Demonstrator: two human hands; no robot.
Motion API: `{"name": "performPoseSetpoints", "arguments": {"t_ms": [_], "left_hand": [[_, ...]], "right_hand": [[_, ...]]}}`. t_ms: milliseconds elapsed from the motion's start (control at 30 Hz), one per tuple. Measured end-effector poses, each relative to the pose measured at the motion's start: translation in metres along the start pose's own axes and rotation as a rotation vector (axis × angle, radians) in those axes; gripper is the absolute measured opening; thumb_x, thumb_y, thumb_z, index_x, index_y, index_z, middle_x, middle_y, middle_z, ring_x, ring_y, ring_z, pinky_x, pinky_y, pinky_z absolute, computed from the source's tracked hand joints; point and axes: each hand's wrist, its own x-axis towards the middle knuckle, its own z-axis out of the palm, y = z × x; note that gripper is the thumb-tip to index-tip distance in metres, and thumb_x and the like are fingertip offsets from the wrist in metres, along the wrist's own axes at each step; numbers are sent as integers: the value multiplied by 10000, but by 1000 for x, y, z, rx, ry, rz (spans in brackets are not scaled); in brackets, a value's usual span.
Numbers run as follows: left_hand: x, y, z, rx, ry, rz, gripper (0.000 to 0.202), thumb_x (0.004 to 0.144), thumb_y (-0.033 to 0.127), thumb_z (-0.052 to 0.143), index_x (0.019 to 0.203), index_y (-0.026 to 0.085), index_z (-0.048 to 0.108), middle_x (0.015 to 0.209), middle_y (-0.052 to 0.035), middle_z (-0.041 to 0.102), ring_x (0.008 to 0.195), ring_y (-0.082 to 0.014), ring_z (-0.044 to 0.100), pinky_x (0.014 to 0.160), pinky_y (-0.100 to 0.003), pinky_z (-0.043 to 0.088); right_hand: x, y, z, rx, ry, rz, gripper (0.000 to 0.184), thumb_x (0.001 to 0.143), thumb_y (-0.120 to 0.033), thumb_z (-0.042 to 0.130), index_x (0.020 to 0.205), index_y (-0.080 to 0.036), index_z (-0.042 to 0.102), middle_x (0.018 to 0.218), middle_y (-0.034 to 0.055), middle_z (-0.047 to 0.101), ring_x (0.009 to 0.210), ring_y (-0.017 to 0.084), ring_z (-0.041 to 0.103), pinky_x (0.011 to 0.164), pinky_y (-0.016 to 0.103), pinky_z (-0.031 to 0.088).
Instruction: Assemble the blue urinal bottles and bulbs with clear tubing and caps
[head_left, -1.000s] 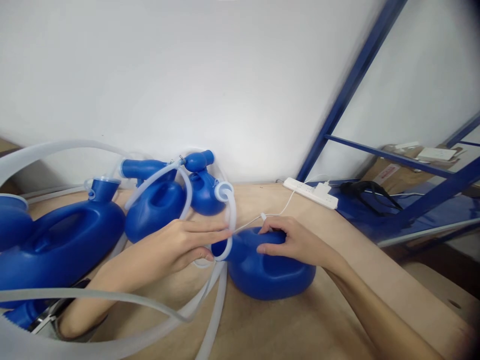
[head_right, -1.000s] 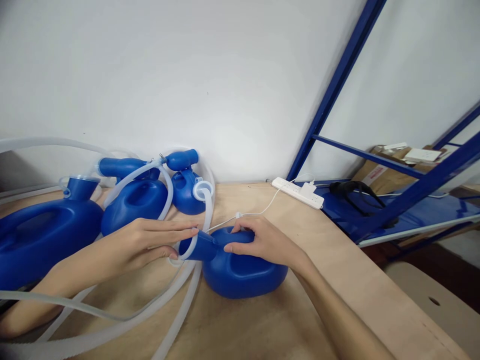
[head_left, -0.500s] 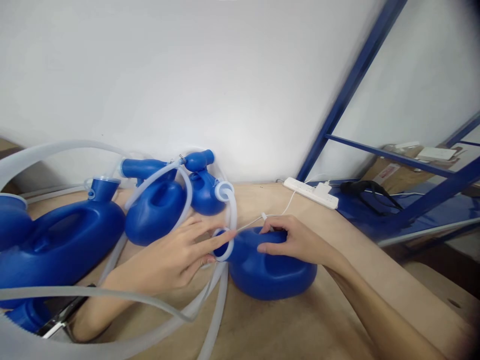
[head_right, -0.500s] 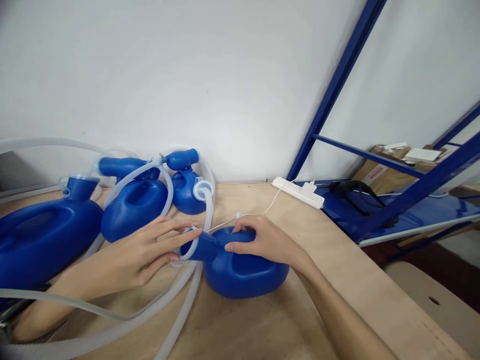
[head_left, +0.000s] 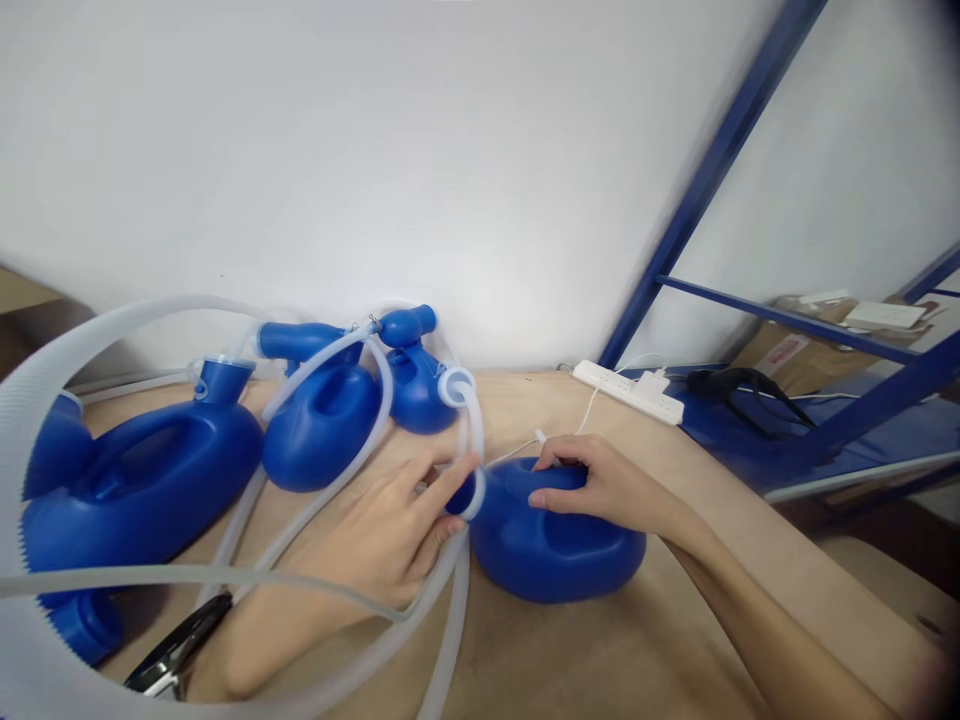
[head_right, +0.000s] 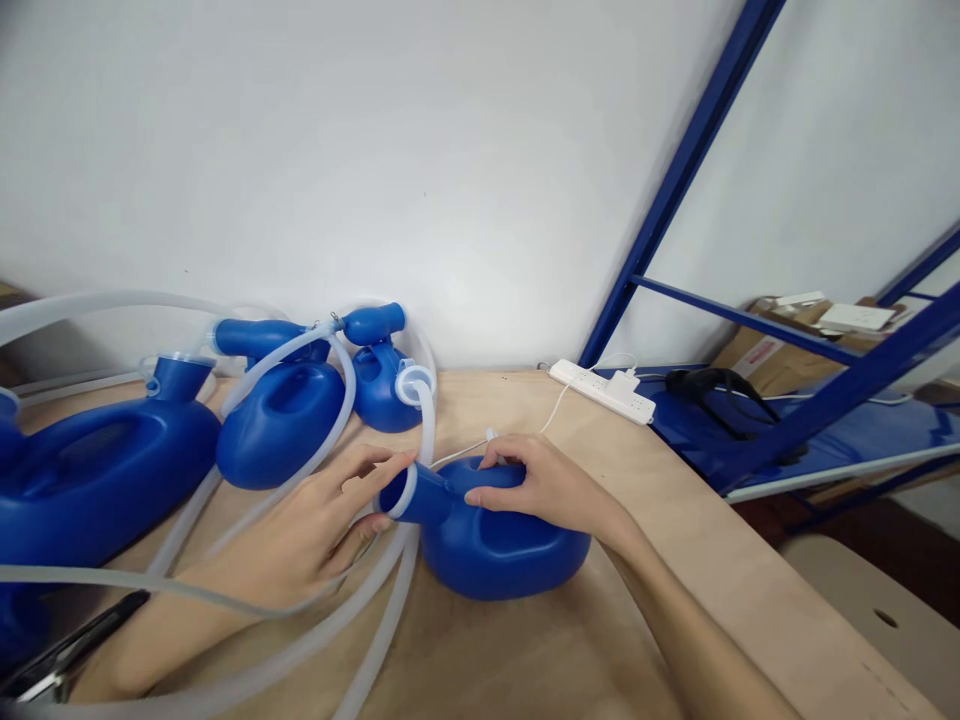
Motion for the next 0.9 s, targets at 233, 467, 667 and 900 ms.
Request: {"name": "performPoseSetpoints", "arguments": {"t_ms": [233,467,667,900], "left_hand": [[7,-13,-26,-15,-176,89,645,1049,256,585,1653,298,362,1659,-111,468,1519,-301,472,1218,-489,473],[10,-19,-28,-4,-156,157,647,1059,232,603,1654,331,367,1648,-81,503,1491,-264,522,1243,-469,451],[12,-16,-32,-8,-137,163,663,1043,232,636,1636,399,391,1579,-50,588,1403,-268,612,1174,-454,526],[7,-21,-24,33,-99,192,622,1054,299,624,1633,324,399,1561,-88,599,1403,-269,608,1180,-446,521]], "right_hand": [[1,3,-3,37,-30,-11,389,818,-591,810,860,-211,737,841,13,732,792,204,652,761,329,486],[0,0,-3,44,-31,-13,379,807,-575,826,837,-212,721,807,3,710,770,195,634,734,319,478],[-1,-3,0,64,-43,0,382,817,-565,818,794,-204,695,740,-21,646,708,161,570,673,297,433],[0,-1,3,108,-63,24,376,850,-555,796,790,-200,689,742,-27,625,712,153,553,670,291,414]]}}
